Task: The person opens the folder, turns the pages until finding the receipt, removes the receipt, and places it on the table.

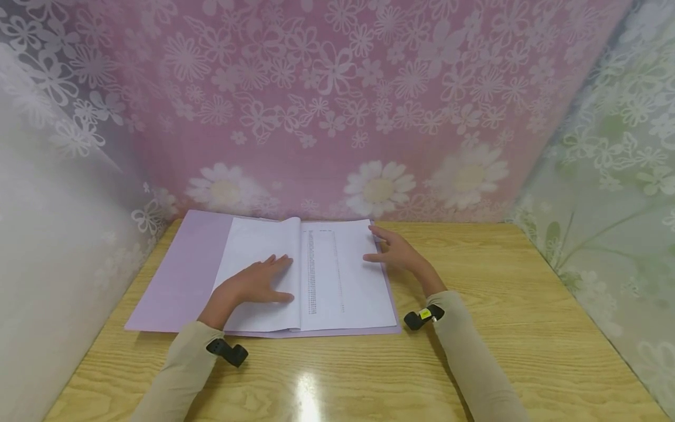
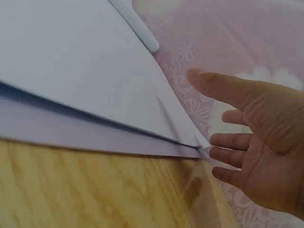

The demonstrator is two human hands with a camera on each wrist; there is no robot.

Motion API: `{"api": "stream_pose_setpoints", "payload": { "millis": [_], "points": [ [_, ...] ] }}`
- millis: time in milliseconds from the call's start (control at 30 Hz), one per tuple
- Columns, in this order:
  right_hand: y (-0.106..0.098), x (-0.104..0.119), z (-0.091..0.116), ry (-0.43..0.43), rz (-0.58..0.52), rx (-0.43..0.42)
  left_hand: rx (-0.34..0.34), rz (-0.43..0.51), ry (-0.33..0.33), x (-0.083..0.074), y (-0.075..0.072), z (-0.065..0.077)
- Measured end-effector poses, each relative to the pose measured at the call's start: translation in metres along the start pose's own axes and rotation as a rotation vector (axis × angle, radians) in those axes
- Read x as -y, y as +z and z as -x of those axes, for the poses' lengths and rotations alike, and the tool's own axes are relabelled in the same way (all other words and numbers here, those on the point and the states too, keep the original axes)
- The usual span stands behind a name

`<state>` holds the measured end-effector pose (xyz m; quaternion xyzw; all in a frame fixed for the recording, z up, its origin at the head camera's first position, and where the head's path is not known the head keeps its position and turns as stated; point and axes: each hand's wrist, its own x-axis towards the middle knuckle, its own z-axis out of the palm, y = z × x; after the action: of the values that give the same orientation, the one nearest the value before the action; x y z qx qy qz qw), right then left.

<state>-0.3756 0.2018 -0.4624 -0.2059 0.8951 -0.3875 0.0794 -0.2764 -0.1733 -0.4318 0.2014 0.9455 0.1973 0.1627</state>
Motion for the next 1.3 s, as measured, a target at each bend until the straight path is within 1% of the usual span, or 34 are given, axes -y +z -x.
{"api": "stream_pose_setpoints", "payload": {
  "millis": [200, 267, 467, 800, 1033, 1300],
  "points": [
    [0.001, -0.007, -0.003, 0.003, -0.039, -0.004, 0.021, 0.04, -0.059, 0.004, 0.002, -0.002],
    [0.001, -0.009, -0.005, 0.006, -0.049, 0.003, 0.026, 0.048, -0.066, 0.006, 0.003, -0.003],
    [-0.002, -0.012, -0.012, 0.017, -0.086, 0.013, 0.03, 0.066, -0.062, 0.006, 0.004, -0.002],
    [-0.005, -0.013, -0.021, 0.04, -0.076, 0.023, 0.036, 0.075, -0.059, 0.003, 0.002, 0.0],
    [-0.004, -0.013, -0.024, 0.04, -0.042, 0.022, 0.038, 0.071, -0.05, 0.001, 0.001, 0.001],
    [0.0, -0.02, -0.032, 0.028, 0.077, 0.019, 0.041, 0.069, -0.046, 0.001, 0.002, 0.0]
  ]
}}
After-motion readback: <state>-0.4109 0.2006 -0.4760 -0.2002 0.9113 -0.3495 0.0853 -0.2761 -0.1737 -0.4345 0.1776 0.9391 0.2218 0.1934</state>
